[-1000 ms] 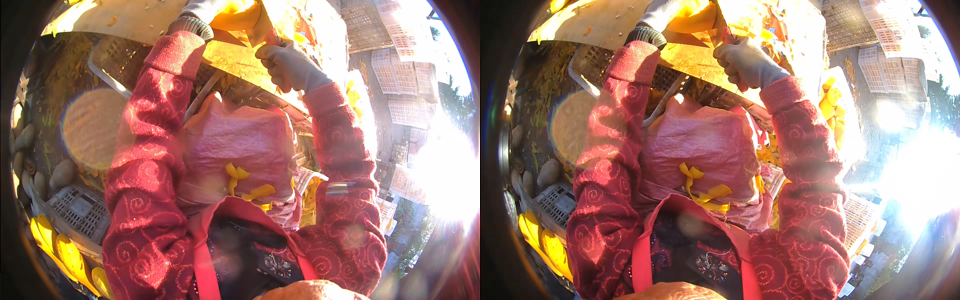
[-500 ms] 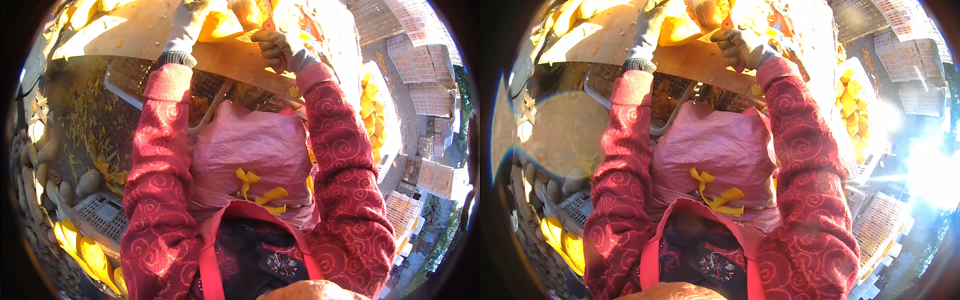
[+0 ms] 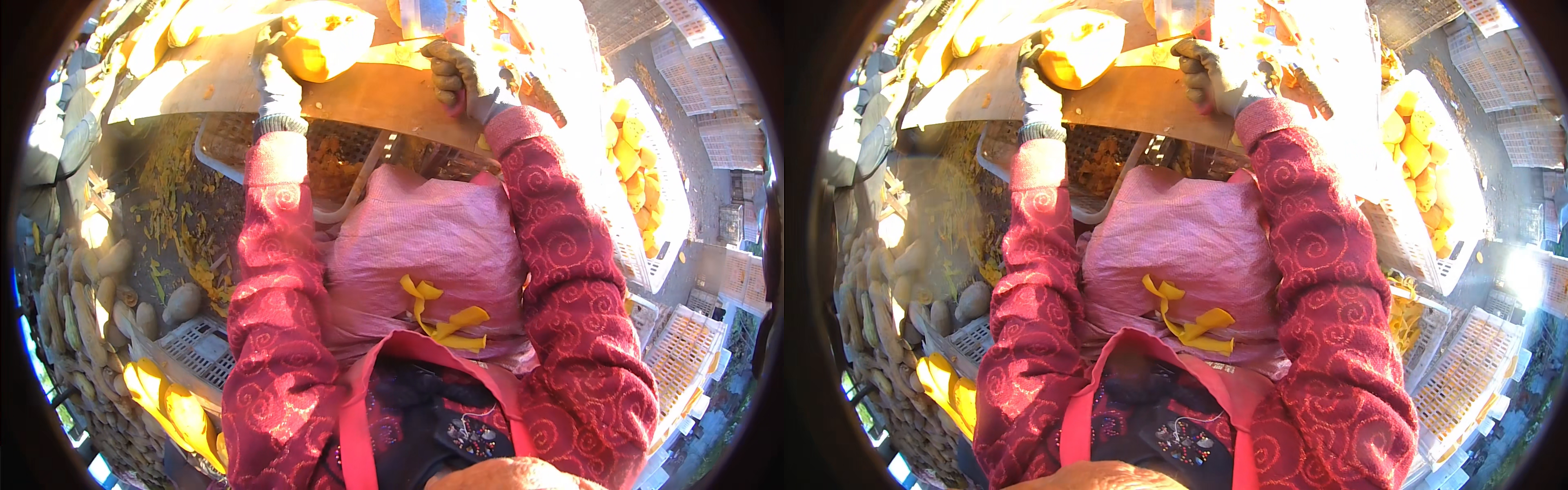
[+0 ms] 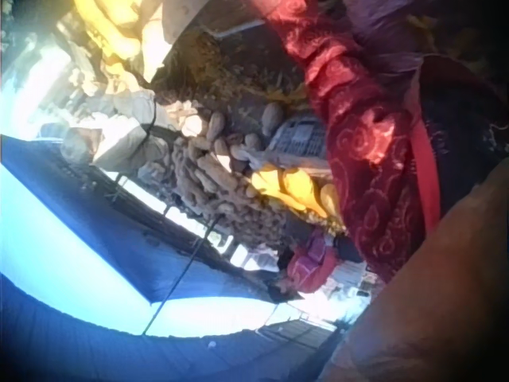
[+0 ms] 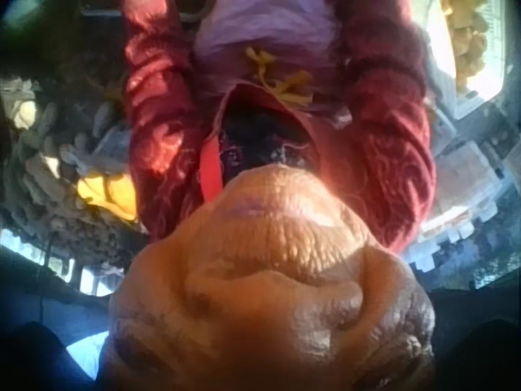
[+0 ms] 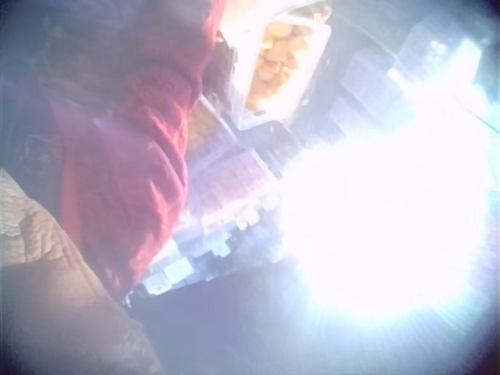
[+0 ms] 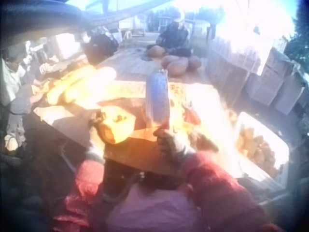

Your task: The person peels a large yellow melon using a peeler, then slices it into smaller pieces with a knife. The melon pieces are placed into white plastic crates.

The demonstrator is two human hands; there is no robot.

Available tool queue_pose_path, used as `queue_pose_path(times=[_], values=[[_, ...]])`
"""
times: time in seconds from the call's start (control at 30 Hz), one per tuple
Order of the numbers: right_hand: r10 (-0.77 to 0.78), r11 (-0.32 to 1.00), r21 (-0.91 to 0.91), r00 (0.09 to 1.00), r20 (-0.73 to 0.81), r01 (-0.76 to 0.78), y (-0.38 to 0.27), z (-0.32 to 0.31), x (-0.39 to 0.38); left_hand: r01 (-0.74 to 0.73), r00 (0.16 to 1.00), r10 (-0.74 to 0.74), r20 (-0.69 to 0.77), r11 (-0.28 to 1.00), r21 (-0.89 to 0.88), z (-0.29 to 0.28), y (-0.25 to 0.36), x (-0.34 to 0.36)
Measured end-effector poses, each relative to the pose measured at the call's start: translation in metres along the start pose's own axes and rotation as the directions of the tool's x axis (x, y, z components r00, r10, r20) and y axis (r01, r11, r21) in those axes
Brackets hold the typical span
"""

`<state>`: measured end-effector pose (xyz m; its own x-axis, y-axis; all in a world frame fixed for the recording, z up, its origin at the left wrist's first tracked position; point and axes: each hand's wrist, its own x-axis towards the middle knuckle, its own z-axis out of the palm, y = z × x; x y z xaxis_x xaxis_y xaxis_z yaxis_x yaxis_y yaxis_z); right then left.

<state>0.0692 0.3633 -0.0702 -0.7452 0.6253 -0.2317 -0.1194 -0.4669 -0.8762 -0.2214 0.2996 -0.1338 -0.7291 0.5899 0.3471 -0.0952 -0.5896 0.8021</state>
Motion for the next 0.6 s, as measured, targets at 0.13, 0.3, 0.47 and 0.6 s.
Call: queue_pose_path(times=[0.13, 0.3, 0.47, 0.6], values=[[0.013, 0.995, 0.102, 0.997, -0.079, -0.005, 0.001, 0.007, -0.001, -0.229, 0.95, 0.098, 0.296, 0.863, 0.449, 0.019, 0.019, -0.016], [0.042, 0.995, 0.096, 0.997, -0.065, -0.036, 0.009, 0.0, 0.009, 0.027, 0.981, -0.111, 0.157, 0.89, 0.456, 0.028, 0.032, -0.022], [-0.056, 0.98, -0.198, 0.987, -0.151, 0.025, 0.03, -0.032, 0.038, -0.115, 0.993, 0.08, 0.089, 0.848, 0.517, 0.046, 0.038, -0.029], [0.071, 0.997, -0.004, 0.995, -0.073, -0.072, 0.01, -0.008, 0.014, -0.218, 0.945, 0.322, -0.062, 0.759, 0.613, 0.083, 0.058, -0.048]])
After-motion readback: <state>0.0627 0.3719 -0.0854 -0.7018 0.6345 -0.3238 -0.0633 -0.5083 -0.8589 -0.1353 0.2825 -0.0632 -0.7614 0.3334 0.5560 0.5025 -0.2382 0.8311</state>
